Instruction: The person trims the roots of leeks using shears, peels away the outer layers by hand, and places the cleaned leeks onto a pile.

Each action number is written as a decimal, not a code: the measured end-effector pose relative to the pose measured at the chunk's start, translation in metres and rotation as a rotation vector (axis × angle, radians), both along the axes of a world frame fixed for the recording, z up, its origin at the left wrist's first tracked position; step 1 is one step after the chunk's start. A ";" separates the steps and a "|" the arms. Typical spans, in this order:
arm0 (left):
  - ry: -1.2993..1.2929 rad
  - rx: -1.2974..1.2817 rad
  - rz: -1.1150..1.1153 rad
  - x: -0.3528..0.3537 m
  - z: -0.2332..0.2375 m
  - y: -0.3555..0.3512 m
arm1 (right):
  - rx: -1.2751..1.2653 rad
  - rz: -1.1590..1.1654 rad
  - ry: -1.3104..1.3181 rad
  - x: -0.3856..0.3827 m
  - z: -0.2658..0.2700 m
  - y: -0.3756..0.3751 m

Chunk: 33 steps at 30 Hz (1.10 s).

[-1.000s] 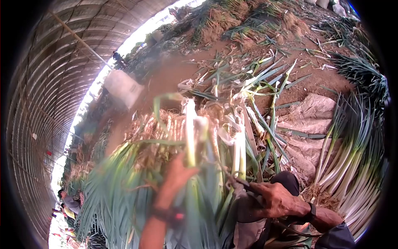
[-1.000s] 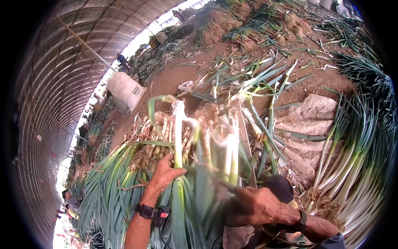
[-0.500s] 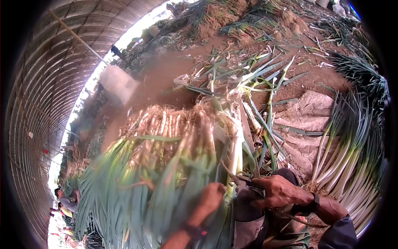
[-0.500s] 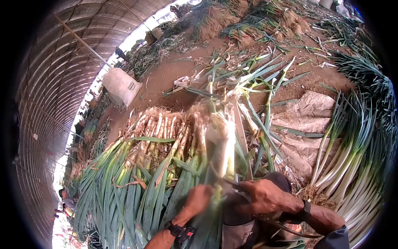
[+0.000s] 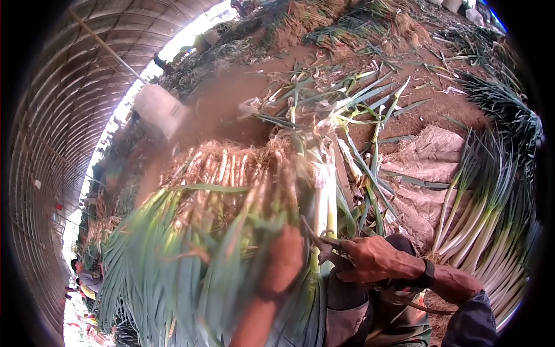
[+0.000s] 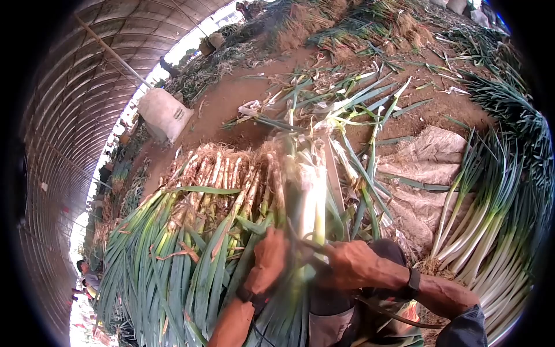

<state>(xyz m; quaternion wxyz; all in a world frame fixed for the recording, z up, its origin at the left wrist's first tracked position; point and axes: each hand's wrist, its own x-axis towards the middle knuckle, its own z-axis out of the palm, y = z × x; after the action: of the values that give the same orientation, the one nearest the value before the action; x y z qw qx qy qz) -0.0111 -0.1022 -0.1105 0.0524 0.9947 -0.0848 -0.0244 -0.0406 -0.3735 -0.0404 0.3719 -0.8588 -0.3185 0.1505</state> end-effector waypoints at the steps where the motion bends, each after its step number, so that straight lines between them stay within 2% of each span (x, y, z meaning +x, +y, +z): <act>1: -0.031 0.075 -0.063 -0.007 -0.007 0.000 | 0.045 -0.012 -0.026 0.000 -0.004 -0.001; 2: -0.064 0.151 -0.126 -0.014 -0.013 0.001 | 0.089 -0.023 -0.052 0.000 -0.010 -0.003; 3: -0.101 0.150 -0.285 -0.018 -0.016 0.004 | 0.134 -0.035 -0.081 0.001 -0.009 -0.003; 5: 0.109 -0.132 -0.163 -0.031 -0.031 0.004 | 0.039 0.056 0.025 0.004 0.003 -0.008; 7: 0.127 -0.009 -0.316 -0.034 -0.019 0.003 | 0.013 0.115 0.051 0.003 0.005 -0.008; 10: -0.018 -0.134 -0.279 -0.037 -0.013 -0.004 | 0.037 0.127 -0.019 -0.002 -0.005 -0.008; 14: -0.144 -0.071 0.015 -0.026 0.000 -0.007 | 0.033 0.051 -0.060 0.000 -0.016 0.001; 16: -0.190 -0.066 0.095 -0.013 -0.007 0.005 | 0.030 0.000 -0.095 0.004 -0.018 0.008; 22: -0.020 0.146 0.030 -0.009 0.001 -0.001 | 0.039 -0.108 -0.165 0.024 -0.028 0.022; 25: -0.089 0.192 -0.047 -0.007 -0.022 0.000 | -0.012 -0.116 -0.116 0.032 -0.022 0.028; 27: -0.106 0.083 -0.050 0.002 -0.063 0.009 | -0.052 -0.128 -0.097 0.039 -0.021 0.033; 29: -0.114 -0.006 0.000 0.005 -0.069 0.006 | -0.071 -0.163 -0.100 0.051 -0.033 0.041; 33: -0.071 -0.077 0.216 0.003 -0.035 -0.011 | -0.070 -0.189 -0.029 0.072 -0.026 0.048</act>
<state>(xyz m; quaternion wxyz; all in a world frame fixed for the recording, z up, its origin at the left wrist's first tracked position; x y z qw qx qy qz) -0.0082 -0.1136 -0.1450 0.0900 0.9955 0.0202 0.0197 0.0315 -0.3253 -0.0659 0.3498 -0.8996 -0.2357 0.1134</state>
